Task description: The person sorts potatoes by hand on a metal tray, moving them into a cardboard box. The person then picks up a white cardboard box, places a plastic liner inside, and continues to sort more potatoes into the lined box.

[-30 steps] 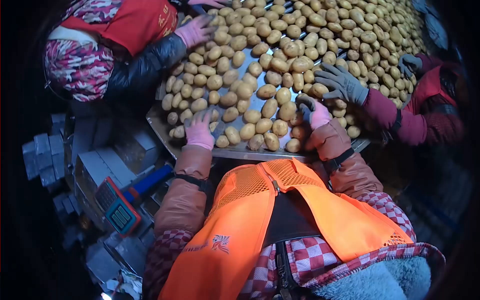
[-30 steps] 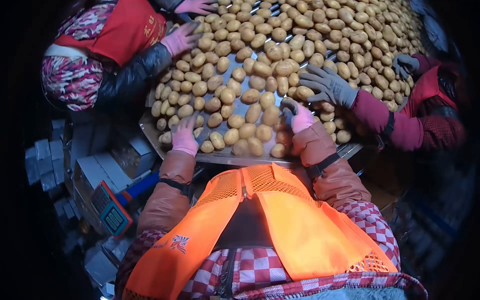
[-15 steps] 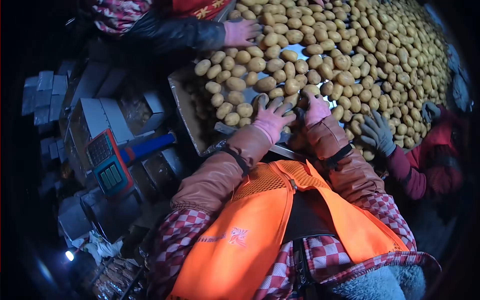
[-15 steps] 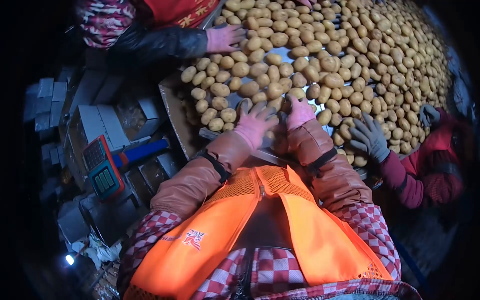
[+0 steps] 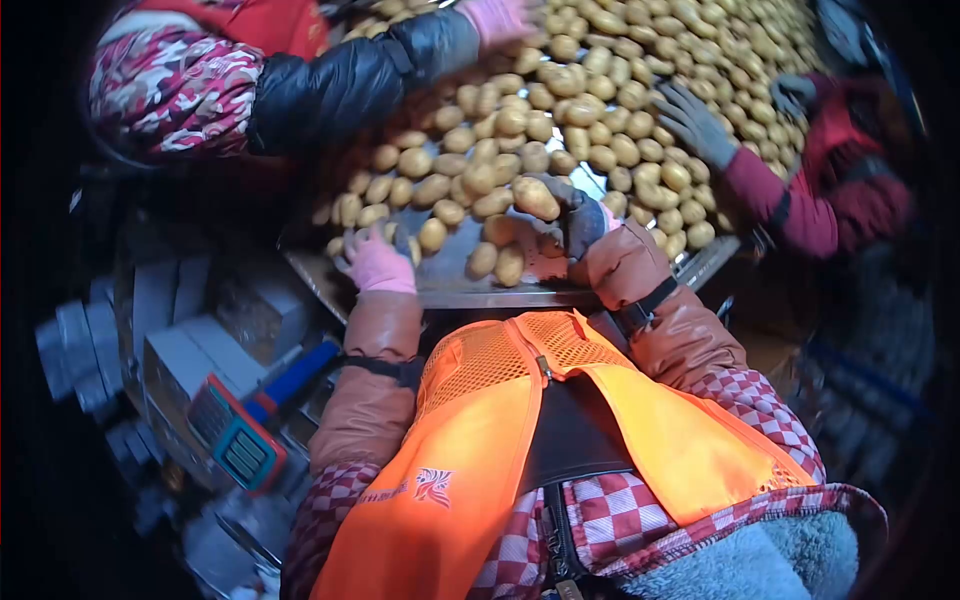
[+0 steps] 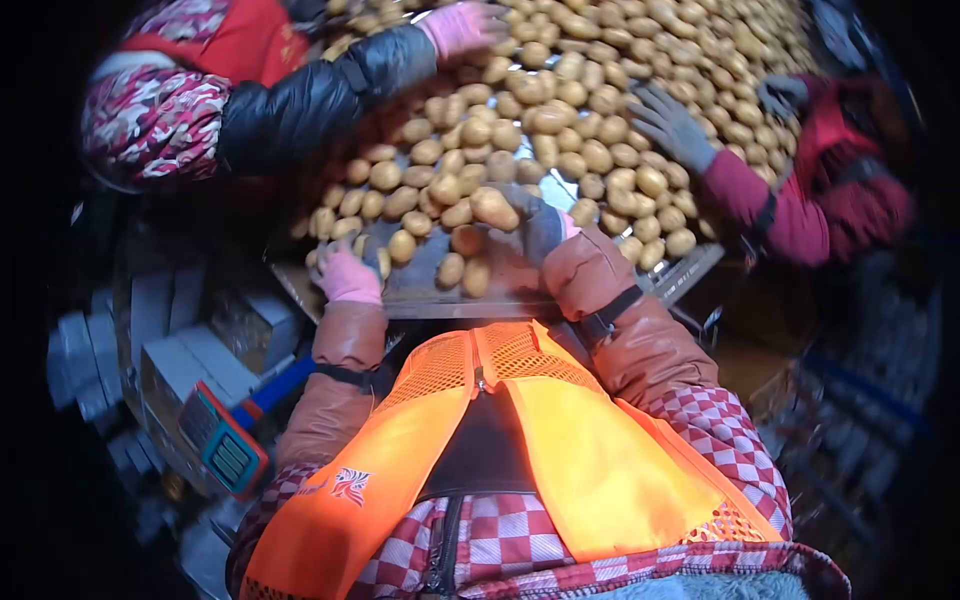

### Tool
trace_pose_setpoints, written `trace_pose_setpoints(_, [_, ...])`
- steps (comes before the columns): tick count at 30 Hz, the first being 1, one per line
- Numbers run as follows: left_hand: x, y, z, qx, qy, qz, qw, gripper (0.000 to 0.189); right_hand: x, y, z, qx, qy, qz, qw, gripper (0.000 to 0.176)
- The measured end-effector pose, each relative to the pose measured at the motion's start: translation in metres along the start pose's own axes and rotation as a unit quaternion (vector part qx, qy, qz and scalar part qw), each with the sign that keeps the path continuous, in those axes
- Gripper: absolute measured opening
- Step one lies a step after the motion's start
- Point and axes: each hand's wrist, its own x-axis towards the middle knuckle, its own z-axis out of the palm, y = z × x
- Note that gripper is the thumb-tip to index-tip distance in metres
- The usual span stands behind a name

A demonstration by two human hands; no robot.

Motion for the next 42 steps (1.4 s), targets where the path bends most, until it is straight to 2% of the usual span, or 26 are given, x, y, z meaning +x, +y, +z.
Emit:
trace_pose_setpoints(1, [0.006, -0.005, 0.002, -0.005, 0.04, 0.053, 0.998, 0.049, -0.01, 0.005, 0.001, 0.313, -0.003, 0.152, 0.937, 0.046])
trace_pose_setpoints(2, [0.013, -0.003, 0.006, 0.0, 0.066, 0.123, 0.99, 0.047, -0.018, 0.007, 0.002, 0.584, 0.093, 0.285, 0.754, 0.042])
trace_pose_setpoints(3, [0.024, 0.005, 0.012, -0.023, 0.062, 0.158, 0.985, 0.046, -0.027, 0.008, -0.006, 0.719, 0.091, 0.28, 0.629, 0.04])
trace_pose_setpoints(5, [0.046, 0.035, 0.019, -0.076, 0.052, 0.223, 0.97, 0.046, -0.041, -0.012, -0.017, 0.684, 0.17, 0.367, 0.607, 0.039])
trace_pose_setpoints(7, [0.061, 0.073, 0.021, -0.113, 0.114, 0.279, 0.947, 0.043, -0.059, -0.03, -0.033, 0.652, 0.22, 0.416, 0.595, 0.037])
trace_pose_setpoints(9, [0.091, 0.094, 0.043, -0.275, 0.043, 0.305, 0.911, 0.041, -0.09, -0.044, -0.051, 0.623, 0.252, 0.43, 0.602, 0.033])
trace_pose_setpoints(11, [0.101, 0.109, 0.048, -0.274, 0.052, 0.328, 0.902, 0.043, -0.148, -0.021, -0.054, 0.596, 0.353, 0.352, 0.629, 0.042])
trace_pose_setpoints(15, [0.1, 0.105, 0.043, -0.178, 0.02, 0.316, 0.932, 0.048, -0.265, 0.001, -0.114, 0.671, 0.459, 0.249, 0.527, 0.062])
trace_pose_setpoints(16, [0.1, 0.107, 0.037, -0.164, 0.03, 0.311, 0.936, 0.049, -0.299, 0.023, -0.125, 0.644, 0.423, 0.209, 0.602, 0.065])
trace_pose_setpoints(18, [0.104, 0.11, 0.031, -0.145, 0.082, 0.304, 0.938, 0.053, -0.284, 0.023, -0.135, 0.627, 0.406, 0.196, 0.635, 0.07])
trace_pose_setpoints(20, [0.092, 0.12, 0.023, -0.068, 0.056, 0.244, 0.966, 0.051, -0.243, -0.005, -0.137, 0.686, 0.416, 0.223, 0.554, 0.074])
trace_pose_setpoints(21, [0.087, 0.115, 0.017, -0.076, 0.011, 0.253, 0.964, 0.052, -0.218, -0.007, -0.129, 0.69, 0.407, 0.252, 0.543, 0.067])
trace_pose_setpoints(23, [0.088, 0.084, 0.037, -0.03, -0.059, 0.321, 0.945, 0.059, -0.163, -0.011, -0.109, 0.594, 0.392, 0.357, 0.605, 0.058])
trace_pose_setpoints(24, [0.076, 0.081, 0.018, 0.011, -0.1, 0.3, 0.949, 0.062, -0.133, -0.008, -0.108, 0.59, 0.297, 0.362, 0.658, 0.052])
trace_pose_setpoints(26, [0.042, 0.078, -0.018, 0.093, -0.166, 0.24, 0.952, 0.065, -0.074, -0.023, -0.093, 0.426, 0.236, 0.454, 0.746, 0.051])
trace_pose_setpoints(27, [0.033, 0.06, -0.018, 0.084, -0.148, 0.24, 0.956, 0.064, -0.053, -0.033, -0.091, 0.332, 0.18, 0.493, 0.784, 0.051])
trace_pose_setpoints(28, [0.024, 0.04, -0.015, 0.078, -0.134, 0.242, 0.958, 0.063, -0.051, -0.016, -0.089, 0.348, 0.13, 0.478, 0.796, 0.052])
trace_pose_setpoints(29, [0.019, 0.018, -0.003, 0.059, -0.105, 0.25, 0.961, 0.061, -0.055, 0.001, -0.079, 0.242, 0.109, 0.459, 0.848, 0.054])
trace_pose_setpoints(31, [0.017, -0.014, 0.004, -0.011, -0.116, 0.178, 0.977, 0.054, -0.044, 0.027, -0.069, 0.047, 0.04, 0.415, 0.908, 0.059])
trace_pose_setpoints(32, [0.016, -0.024, 0.006, -0.014, -0.108, 0.145, 0.983, 0.051, -0.04, 0.025, -0.067, -0.061, 0.053, 0.403, 0.912, 0.072])
trace_pose_setpoints(34, [0.009, -0.027, 0.003, -0.023, -0.06, 0.078, 0.995, 0.048, -0.022, 0.023, -0.044, -0.303, 0.086, 0.316, 0.895, 0.076])
trace_pose_setpoints(36, [0.001, -0.014, 0.013, -0.08, -0.035, 0.144, 0.986, 0.051, 0.0, 0.027, -0.002, -0.45, 0.086, 0.239, 0.856, 0.086])
trace_pose_setpoints(38, [-0.013, 0.022, 0.009, -0.091, -0.038, 0.244, 0.965, 0.053, 0.045, -0.02, 0.036, -0.351, 0.023, 0.358, 0.865, 0.082])
trace_pose_setpoints(39, [-0.019, 0.044, -0.001, -0.075, -0.051, 0.314, 0.945, 0.053, 0.046, 0.0, 0.054, -0.379, 0.042, 0.296, 0.876, 0.076])
trace_pose_setpoints(41, [-0.009, 0.063, 0.003, -0.031, -0.07, 0.35, 0.933, 0.055, 0.054, 0.01, 0.082, -0.357, -0.005, 0.264, 0.896, 0.07])
trace_pose_setpoints(42, [-0.001, 0.07, 0.006, -0.009, -0.081, 0.37, 0.926, 0.056, 0.055, 0.009, 0.09, -0.314, -0.023, 0.205, 0.927, 0.065])
